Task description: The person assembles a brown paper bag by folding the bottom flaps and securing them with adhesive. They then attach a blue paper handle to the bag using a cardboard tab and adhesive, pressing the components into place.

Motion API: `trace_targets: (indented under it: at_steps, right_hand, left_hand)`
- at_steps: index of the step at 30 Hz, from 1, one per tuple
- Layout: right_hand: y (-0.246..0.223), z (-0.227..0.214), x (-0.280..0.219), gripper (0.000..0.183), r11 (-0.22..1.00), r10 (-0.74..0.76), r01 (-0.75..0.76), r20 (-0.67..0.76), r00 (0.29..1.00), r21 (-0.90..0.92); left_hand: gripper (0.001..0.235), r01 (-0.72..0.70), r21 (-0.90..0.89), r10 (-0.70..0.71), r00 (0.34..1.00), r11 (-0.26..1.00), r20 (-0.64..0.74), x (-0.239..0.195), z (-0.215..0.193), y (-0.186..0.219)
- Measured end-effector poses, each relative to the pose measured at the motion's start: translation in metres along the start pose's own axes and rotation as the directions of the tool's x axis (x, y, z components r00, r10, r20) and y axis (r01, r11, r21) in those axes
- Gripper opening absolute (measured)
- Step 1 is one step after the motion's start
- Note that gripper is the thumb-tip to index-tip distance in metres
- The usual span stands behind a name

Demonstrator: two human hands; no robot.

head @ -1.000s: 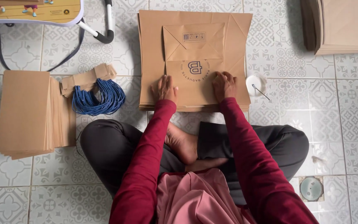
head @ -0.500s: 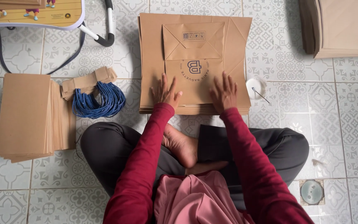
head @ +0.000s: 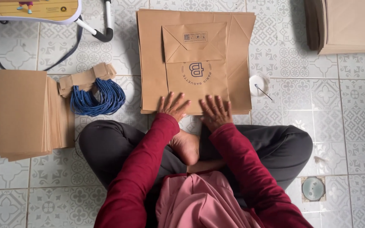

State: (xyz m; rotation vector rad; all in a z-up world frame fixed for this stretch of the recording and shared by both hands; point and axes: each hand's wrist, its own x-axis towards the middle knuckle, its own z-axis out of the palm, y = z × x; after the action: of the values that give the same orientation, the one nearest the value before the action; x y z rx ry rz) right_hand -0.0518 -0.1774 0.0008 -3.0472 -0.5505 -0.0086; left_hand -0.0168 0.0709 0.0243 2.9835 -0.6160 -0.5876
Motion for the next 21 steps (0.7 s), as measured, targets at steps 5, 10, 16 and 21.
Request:
trace_targets:
  at_steps: [5,10,16,21]
  right_hand:
    - [0.083,0.015,-0.008,0.083,0.979,0.202,-0.201,0.078,0.976,-0.026]
    - [0.052,-0.008,-0.013,0.09,0.954,0.26,-0.278,-0.158,0.953,-0.11]
    - [0.031,-0.028,-0.019,0.112,0.886,0.44,-0.443,0.055,0.896,0.133]
    - [0.058,-0.019,-0.018,0.111,0.851,0.436,-0.392,-0.054,0.899,0.35]
  left_hand:
    - [0.056,0.023,-0.011,-0.022,0.998,1.0,0.065,-0.008,-0.021,0.005]
    - [0.058,0.038,-0.001,-0.038,0.998,0.999,0.058,-0.008,-0.017,0.005]
    - [0.058,0.029,-0.037,-0.031,0.998,0.999,-0.058,-0.006,-0.007,0.002]
    - [0.06,-0.007,-0.28,-0.093,0.935,0.96,-0.343,-0.002,0.004,-0.006]
